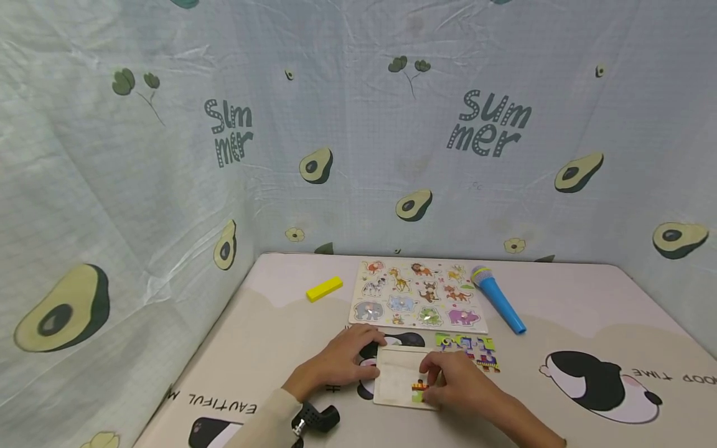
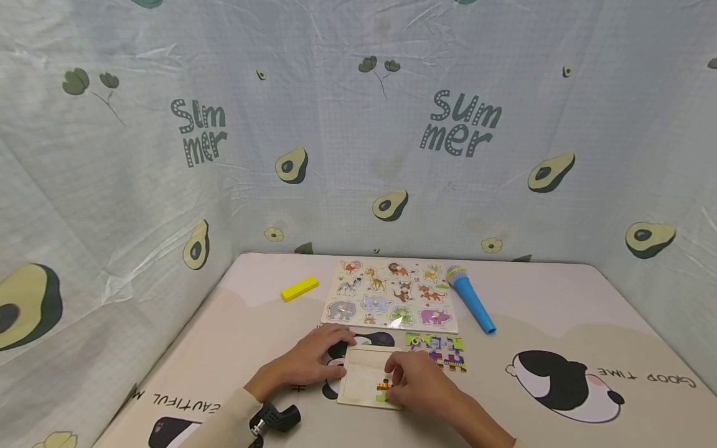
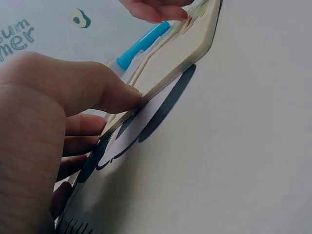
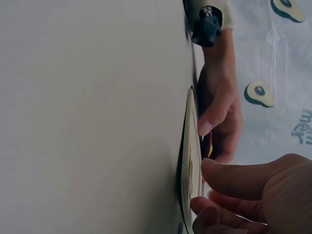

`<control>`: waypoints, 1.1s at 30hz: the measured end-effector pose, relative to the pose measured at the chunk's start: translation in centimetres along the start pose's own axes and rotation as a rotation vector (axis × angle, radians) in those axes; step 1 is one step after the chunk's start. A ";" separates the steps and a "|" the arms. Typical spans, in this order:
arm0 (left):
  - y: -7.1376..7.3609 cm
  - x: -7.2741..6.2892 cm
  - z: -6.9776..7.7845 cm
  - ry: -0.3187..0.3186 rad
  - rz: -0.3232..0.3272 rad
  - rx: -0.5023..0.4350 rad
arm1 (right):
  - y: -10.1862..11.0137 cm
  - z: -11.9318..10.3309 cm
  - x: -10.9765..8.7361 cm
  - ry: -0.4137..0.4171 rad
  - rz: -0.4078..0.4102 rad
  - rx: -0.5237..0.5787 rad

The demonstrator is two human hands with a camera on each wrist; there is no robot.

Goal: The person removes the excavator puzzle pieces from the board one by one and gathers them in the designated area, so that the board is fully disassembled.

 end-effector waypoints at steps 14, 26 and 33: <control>0.0 0.0 0.0 -0.010 0.002 0.002 | -0.6 -0.3 0.7 -0.124 0.013 -0.106; 0.1 0.0 0.0 0.004 -0.001 0.001 | -0.5 -0.7 0.9 -0.041 -0.046 -0.058; 0.1 0.0 0.0 0.009 -0.013 0.003 | 0.3 -0.6 0.2 0.136 -0.061 0.049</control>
Point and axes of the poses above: each hand's wrist, its own x-axis towards the middle knuckle, its own y-axis out of the back of the hand, z = x × y, the point moved 8 cm from there along x, towards the middle knuckle, and after that the axes turned 11 degrees about -z, right-handed, at the moved point
